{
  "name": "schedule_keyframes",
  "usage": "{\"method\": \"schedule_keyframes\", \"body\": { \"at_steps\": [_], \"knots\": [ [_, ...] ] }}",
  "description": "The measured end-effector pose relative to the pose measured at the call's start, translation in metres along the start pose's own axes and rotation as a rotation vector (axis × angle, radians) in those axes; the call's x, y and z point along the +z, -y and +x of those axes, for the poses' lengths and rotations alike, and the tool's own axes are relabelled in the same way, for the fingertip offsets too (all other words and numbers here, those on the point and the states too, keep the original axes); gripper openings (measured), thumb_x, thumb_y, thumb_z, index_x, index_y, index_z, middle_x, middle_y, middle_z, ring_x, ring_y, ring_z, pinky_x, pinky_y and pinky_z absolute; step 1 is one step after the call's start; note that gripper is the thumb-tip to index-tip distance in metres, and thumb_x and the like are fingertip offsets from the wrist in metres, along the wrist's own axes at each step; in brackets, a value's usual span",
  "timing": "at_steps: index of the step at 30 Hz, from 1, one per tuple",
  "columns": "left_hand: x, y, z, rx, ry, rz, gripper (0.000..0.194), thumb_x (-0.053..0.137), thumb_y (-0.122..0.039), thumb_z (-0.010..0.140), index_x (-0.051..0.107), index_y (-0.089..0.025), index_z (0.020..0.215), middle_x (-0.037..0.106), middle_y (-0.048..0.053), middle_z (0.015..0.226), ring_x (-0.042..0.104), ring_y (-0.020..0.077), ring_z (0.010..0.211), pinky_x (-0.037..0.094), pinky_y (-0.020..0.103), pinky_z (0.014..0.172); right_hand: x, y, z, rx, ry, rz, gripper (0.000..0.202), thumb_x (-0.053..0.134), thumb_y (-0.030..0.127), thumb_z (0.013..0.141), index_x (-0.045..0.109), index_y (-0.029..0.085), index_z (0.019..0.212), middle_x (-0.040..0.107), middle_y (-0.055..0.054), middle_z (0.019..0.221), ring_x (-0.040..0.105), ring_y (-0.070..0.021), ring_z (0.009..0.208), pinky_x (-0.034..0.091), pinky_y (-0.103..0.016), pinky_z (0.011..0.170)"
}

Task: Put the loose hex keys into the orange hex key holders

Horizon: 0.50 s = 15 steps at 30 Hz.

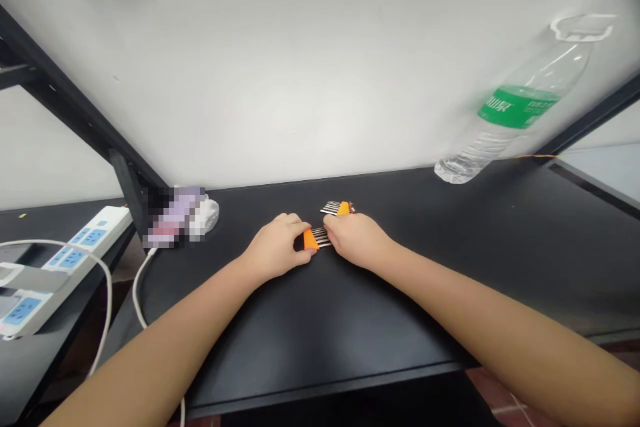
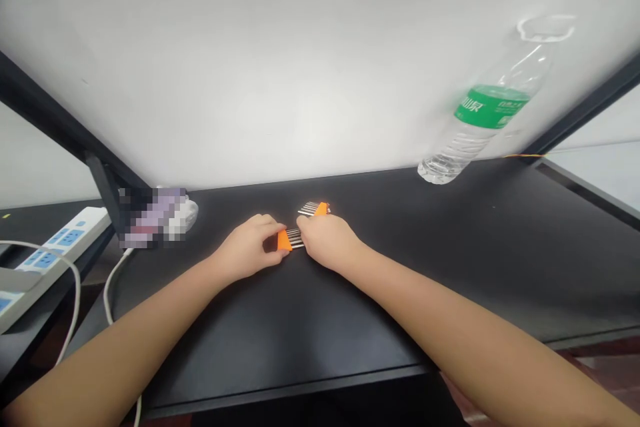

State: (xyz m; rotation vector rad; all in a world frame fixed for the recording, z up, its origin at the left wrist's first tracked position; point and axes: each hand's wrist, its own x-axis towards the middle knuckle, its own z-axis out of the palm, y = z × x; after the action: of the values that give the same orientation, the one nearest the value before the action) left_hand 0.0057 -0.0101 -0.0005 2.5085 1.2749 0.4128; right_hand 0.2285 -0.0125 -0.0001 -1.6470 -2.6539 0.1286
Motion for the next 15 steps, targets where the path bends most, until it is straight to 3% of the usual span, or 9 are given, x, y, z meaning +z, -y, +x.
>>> {"method": "schedule_keyframes", "body": {
  "at_steps": [6,15],
  "knots": [
    [-0.004,0.001,0.0,0.019,0.023,-0.002,0.038,0.072,-0.039,0.084,0.072,-0.025,0.119,0.069,0.006,0.111,0.062,0.0255,0.103,0.053,0.038,0.089,0.001,-0.012,-0.002,0.005,0.007,-0.018,0.017,0.046,0.019,0.1,0.062,0.017,0.094,0.068,-0.011,0.079,0.061,-0.022,0.064,0.035,-0.032,0.061],
    [-0.008,0.008,0.001,0.0,0.022,-0.017,0.042,0.072,-0.042,0.083,0.071,-0.026,0.122,0.069,0.004,0.107,0.065,0.0222,0.097,0.054,0.032,0.08,-0.001,-0.027,0.005,-0.024,-0.054,-0.02,0.019,0.047,0.023,0.098,0.065,0.02,0.093,0.067,-0.007,0.078,0.056,-0.0202,0.061,0.03,-0.032,0.057]
  ]
}}
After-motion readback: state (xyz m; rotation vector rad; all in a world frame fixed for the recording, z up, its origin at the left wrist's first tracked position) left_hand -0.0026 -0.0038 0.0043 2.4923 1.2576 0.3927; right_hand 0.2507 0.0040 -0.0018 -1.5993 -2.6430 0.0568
